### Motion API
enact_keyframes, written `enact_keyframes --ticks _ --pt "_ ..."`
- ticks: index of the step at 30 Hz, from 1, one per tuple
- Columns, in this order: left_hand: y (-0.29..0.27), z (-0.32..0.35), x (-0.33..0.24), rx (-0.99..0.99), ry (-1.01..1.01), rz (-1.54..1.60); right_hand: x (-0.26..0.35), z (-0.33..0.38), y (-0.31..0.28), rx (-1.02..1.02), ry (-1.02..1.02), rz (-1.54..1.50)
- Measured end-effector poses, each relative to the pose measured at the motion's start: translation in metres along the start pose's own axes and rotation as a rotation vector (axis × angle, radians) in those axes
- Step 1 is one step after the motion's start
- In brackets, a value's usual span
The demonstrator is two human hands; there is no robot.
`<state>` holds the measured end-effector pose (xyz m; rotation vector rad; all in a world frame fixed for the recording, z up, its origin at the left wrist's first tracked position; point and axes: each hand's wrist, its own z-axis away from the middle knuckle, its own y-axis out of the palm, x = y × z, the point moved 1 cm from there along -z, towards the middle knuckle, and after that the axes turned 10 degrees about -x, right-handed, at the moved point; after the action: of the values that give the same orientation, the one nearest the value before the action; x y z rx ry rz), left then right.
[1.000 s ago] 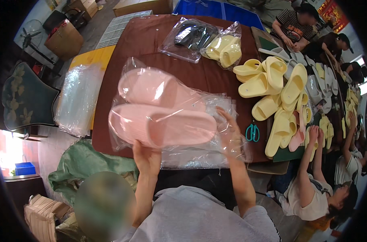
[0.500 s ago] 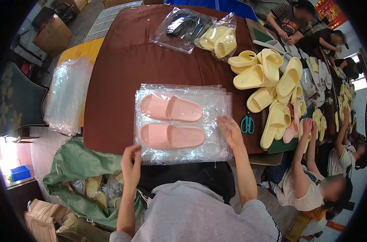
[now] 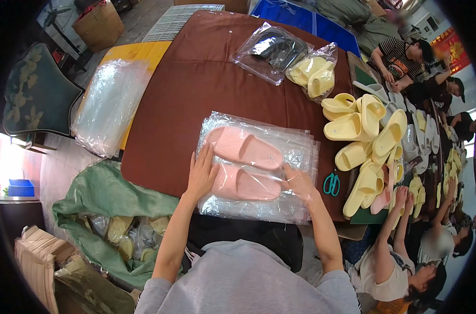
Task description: The person packages pairs of slippers into plastic bags by hand and places the packaged slippers on the table.
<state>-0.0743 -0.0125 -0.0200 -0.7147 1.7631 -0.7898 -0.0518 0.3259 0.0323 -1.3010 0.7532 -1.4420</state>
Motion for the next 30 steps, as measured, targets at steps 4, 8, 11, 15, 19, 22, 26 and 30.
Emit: enact_keyframes --ticks 4,8,11,15,19,22,26,30 --pt "-0.001 0.003 0.002 0.004 -0.009 -0.014 0.003 -0.001 -0.004 0.004 0.083 -0.087" --pt "0.004 0.0 0.002 -0.018 0.01 0.009 -0.007 -0.014 0.018 -0.278 -0.059 -0.398" --pt "0.004 -0.003 -0.004 -0.038 0.023 0.048 -0.018 -0.022 0.037 -0.166 -0.064 -0.405" --pt "0.007 0.005 0.01 -0.012 0.025 -0.05 0.012 -0.016 0.027 -0.057 -0.036 -0.978" --pt "0.007 0.004 0.009 -0.001 0.027 -0.03 0.016 -0.006 0.041 -0.045 0.126 -1.19" --pt "0.007 0.003 0.006 0.03 0.027 -0.015 0.013 -0.001 0.036 -0.172 0.062 -1.113" --pt "0.008 0.001 0.0 0.031 0.037 -0.038 0.011 -0.003 0.017 -0.219 0.009 -1.172" --pt "0.015 0.003 -0.002 0.05 0.08 -0.188 -0.001 0.006 0.0 -0.29 0.052 -1.101"
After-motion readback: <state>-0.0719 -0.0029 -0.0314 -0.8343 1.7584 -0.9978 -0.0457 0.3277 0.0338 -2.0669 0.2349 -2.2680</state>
